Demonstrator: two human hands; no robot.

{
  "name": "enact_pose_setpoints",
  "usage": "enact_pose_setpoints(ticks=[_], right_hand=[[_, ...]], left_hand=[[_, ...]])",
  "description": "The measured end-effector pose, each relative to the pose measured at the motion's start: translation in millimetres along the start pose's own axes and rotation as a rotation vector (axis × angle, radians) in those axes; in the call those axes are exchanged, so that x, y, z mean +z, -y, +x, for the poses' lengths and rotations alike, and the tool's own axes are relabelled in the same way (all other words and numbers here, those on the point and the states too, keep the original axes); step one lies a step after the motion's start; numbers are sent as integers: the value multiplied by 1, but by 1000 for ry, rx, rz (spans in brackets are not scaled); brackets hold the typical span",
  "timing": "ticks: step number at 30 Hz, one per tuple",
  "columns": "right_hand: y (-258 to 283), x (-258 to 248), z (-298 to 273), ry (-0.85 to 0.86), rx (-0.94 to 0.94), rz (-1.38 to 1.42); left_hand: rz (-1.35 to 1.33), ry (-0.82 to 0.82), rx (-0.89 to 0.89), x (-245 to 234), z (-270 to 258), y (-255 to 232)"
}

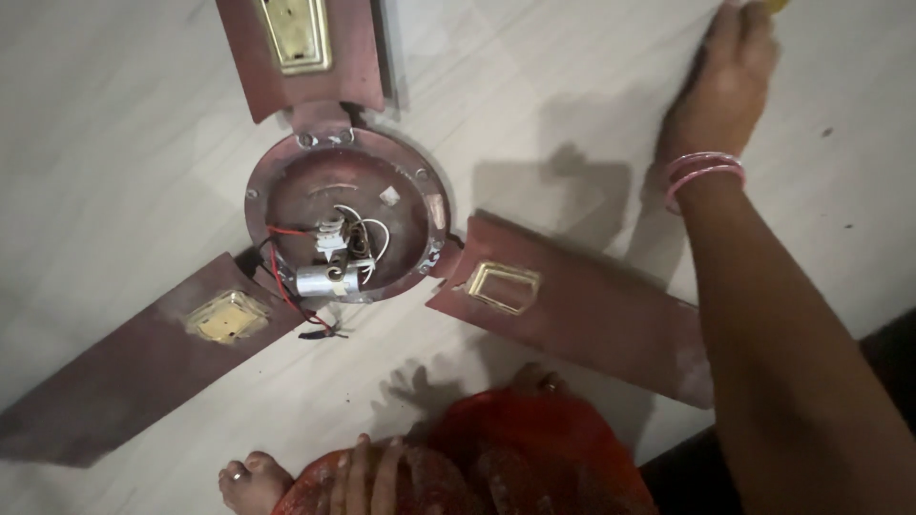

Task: The person uses a screwdriver to loosen and remove screws from the central hub of a ceiling fan. They manipulate the fan blades and the motor housing while working on the ceiling-mounted unit.

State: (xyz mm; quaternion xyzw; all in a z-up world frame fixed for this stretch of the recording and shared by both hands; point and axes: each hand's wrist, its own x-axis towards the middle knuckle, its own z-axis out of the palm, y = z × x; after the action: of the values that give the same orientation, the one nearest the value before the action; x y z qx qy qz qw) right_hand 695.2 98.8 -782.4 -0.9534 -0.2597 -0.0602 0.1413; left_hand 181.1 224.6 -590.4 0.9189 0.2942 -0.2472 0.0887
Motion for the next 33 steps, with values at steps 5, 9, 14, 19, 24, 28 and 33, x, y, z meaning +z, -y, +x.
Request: enact_pose_setpoints(ticks=[5, 9, 14, 19, 24, 28, 33], right_hand=[[-21, 19, -9, -102, 233, 204], [-50, 24, -20, -43, 82, -114], [-70, 39, -18, 33, 106, -222], [-70, 40, -18, 163, 105, -513], [-15, -8, -67, 248, 15, -487], [60, -68, -118, 260, -84, -299], [173, -120, -138, 270, 19, 31]], left_hand=[[-23, -5, 19, 8, 5, 9], [-39, 42, 26, -7, 7, 12], [-74, 85, -14, -25, 12, 4], [-113, 130, -54, -45, 10, 8], [-202, 154, -84, -71, -8, 7], [-355, 231, -143, -99, -17, 17], [-455, 470, -284, -132, -21, 23]])
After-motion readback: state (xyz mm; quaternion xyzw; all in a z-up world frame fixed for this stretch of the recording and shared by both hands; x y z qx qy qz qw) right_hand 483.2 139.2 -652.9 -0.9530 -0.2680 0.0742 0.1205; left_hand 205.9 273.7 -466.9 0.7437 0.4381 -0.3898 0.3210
